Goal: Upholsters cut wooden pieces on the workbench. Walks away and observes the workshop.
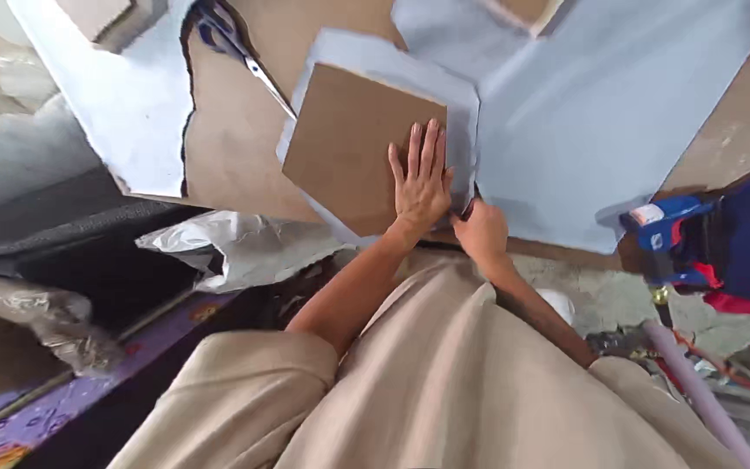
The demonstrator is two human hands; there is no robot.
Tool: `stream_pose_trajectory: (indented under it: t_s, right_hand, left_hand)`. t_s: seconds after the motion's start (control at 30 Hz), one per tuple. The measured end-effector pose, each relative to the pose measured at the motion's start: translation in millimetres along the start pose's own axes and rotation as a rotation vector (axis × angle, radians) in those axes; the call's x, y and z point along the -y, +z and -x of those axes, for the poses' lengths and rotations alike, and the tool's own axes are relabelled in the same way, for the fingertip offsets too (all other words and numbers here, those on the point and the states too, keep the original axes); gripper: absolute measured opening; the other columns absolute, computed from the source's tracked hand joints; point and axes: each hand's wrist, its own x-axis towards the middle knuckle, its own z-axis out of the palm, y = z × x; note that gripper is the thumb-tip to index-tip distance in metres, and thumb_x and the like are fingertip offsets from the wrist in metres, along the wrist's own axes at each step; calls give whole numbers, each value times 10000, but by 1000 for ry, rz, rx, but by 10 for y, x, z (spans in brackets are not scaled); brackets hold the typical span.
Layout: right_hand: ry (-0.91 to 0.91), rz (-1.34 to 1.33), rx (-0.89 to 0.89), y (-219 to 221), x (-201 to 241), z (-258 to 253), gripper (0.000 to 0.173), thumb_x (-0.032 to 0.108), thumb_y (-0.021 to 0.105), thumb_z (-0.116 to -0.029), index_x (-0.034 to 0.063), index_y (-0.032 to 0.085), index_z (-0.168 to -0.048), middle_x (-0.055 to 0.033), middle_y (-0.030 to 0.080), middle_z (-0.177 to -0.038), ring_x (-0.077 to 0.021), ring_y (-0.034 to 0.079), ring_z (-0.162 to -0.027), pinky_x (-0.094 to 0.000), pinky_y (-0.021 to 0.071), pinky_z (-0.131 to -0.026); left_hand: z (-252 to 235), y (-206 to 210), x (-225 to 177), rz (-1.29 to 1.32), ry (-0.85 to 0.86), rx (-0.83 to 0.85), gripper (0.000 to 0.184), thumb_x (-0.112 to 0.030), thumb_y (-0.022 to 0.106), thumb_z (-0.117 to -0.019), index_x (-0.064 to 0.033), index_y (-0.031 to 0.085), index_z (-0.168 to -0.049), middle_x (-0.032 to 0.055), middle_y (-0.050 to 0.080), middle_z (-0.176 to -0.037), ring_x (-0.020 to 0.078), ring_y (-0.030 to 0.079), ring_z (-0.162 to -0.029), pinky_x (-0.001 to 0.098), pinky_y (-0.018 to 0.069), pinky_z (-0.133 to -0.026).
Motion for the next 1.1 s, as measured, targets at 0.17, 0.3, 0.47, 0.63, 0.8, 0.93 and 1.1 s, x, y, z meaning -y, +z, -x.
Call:
stream_pose_trajectory:
  t_s: [0.17, 0.3, 0.47, 0.63, 0.8, 0.93, 1.1]
  right_hand:
    - [-162, -75, 222, 36, -131, -193, 350, 361, 643, -957, 28, 717, -880, -140, 708, -892, -298, 695, -904, -521, 552, -828]
    - [-404, -305, 213, 122, -266, -252, 382, 283, 561, -977, 46, 630, -686, -49, 613, -644, -177, 614, -622, -419, 520, -647]
    - [-244, -390, 259, 14, 170, -169, 278, 206, 611, -945, 28, 660, -738, -75, 651, -710, -195, 642, -669, -428, 538, -660]
    - [50, -607, 269, 112, 394, -108, 157, 148, 674, -865, 54, 611, -756, -72, 653, -661, -167, 600, -512, -362, 499, -488]
    - [67, -570, 299, -27, 374, -36, 174, 193, 719, -805, 70, 599, -779, -72, 619, -668, -183, 587, -533, -389, 487, -488]
    - [54, -523, 272, -83, 510, -12, 205, 186, 725, -826, 55, 573, -787, -101, 588, -704, -215, 580, -583, -419, 486, -518]
    - [-423, -592, 127, -206, 161, 82, 211, 171, 584, -994, 104, 701, -1155, -95, 714, -834, -185, 684, -661, -382, 591, -586]
  left_hand:
    - [20, 135, 43, -6, 7, -65, 626, -409, 277, -1076, -136, 269, -1639, 35, 174, -1727, 241, 112, -1598, 655, 42, -1253]
    - [3, 85, 45, 65, -93, -137, 551, -336, 283, -1074, -162, 406, -1581, 1, 275, -1697, 216, 157, -1590, 626, 58, -1269]
    - [90, 12, 291, 272, -503, -293, 520, -271, 224, -1105, -226, 353, -1607, -65, 200, -1716, 145, 74, -1597, 577, 48, -1289]
    - [348, -344, 759, 329, 38, 207, 736, -356, 412, -1034, -86, 131, -1659, 29, 33, -1746, 203, -52, -1603, 664, -76, -1245]
    - [360, -397, 743, 211, 197, 372, 1341, -874, 596, -688, -159, 29, -1670, 10, -55, -1745, 268, -157, -1588, 763, -167, -1151]
    - [402, -207, 609, 107, 89, 197, 1159, -825, 591, -719, -305, 164, -1663, -74, 54, -1741, 245, -63, -1602, 763, -106, -1169]
    - [415, -183, 609, 125, 128, 173, 944, -785, 444, -858, -326, 219, -1652, -60, 79, -1740, 268, -25, -1604, 761, -83, -1183]
